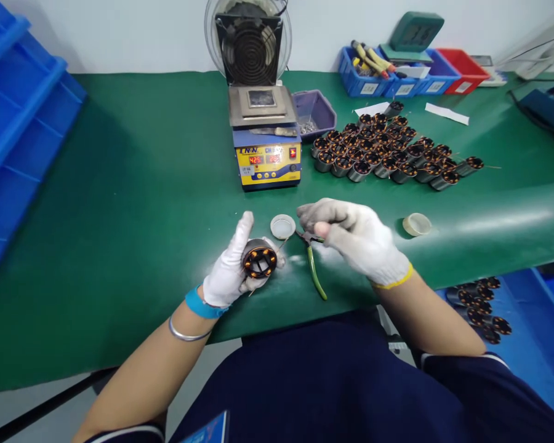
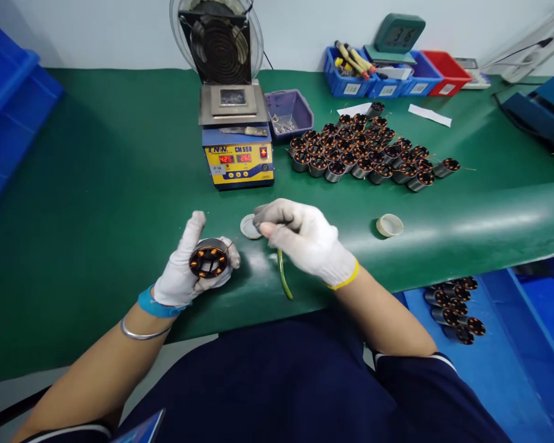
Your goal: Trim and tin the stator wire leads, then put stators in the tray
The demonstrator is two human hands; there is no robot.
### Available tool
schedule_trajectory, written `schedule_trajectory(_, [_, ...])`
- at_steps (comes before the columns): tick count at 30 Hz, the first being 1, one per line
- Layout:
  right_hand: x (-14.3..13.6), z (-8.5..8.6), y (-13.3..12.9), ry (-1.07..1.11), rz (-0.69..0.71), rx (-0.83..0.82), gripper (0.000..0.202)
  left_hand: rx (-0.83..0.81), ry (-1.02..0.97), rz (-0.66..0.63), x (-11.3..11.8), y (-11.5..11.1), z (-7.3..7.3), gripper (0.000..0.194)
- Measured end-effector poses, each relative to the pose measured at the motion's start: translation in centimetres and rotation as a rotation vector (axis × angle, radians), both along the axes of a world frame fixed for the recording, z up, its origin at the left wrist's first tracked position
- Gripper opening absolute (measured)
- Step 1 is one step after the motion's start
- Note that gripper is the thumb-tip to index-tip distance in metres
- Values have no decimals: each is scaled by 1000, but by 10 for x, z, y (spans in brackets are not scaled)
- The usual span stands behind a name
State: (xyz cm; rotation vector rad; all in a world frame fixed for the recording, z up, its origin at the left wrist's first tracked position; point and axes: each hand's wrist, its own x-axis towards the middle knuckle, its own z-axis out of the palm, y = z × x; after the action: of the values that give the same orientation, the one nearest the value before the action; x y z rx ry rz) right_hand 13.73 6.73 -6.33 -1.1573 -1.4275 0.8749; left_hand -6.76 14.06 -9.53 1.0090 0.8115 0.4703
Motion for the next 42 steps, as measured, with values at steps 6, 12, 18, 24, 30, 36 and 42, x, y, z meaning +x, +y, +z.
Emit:
schedule_trajectory(6, [-26, -14, 7, 0, 71, 54, 13, -103, -23, -202, -2, 5, -3, 84])
schedule_trajectory(12, [-22, 12, 7, -519, -38, 245, 9, -130, -179, -103, 3, -4, 8, 44])
schedule_trajectory(18, [-31, 57, 0, -890, 59, 472, 13, -169, -378, 233, 6, -3, 6, 57])
schedule_trajectory(24, [-31, 52, 5, -839, 81, 483, 10, -167, -440, -261, 0, -12, 4, 56])
schedule_trajectory(30, [-22, 18, -2, -178, -125, 359, 20, 125, -378, 54, -3, -21, 1, 57])
schedule_trajectory(36, [-19, -13, -9, -541, -109, 389, 42, 316, -203, 43, 0, -18, 3, 56])
schedule_trajectory(42, [-23, -20, -7, -764, 2, 530, 45, 774, -174, 151, 4, -19, -4, 74])
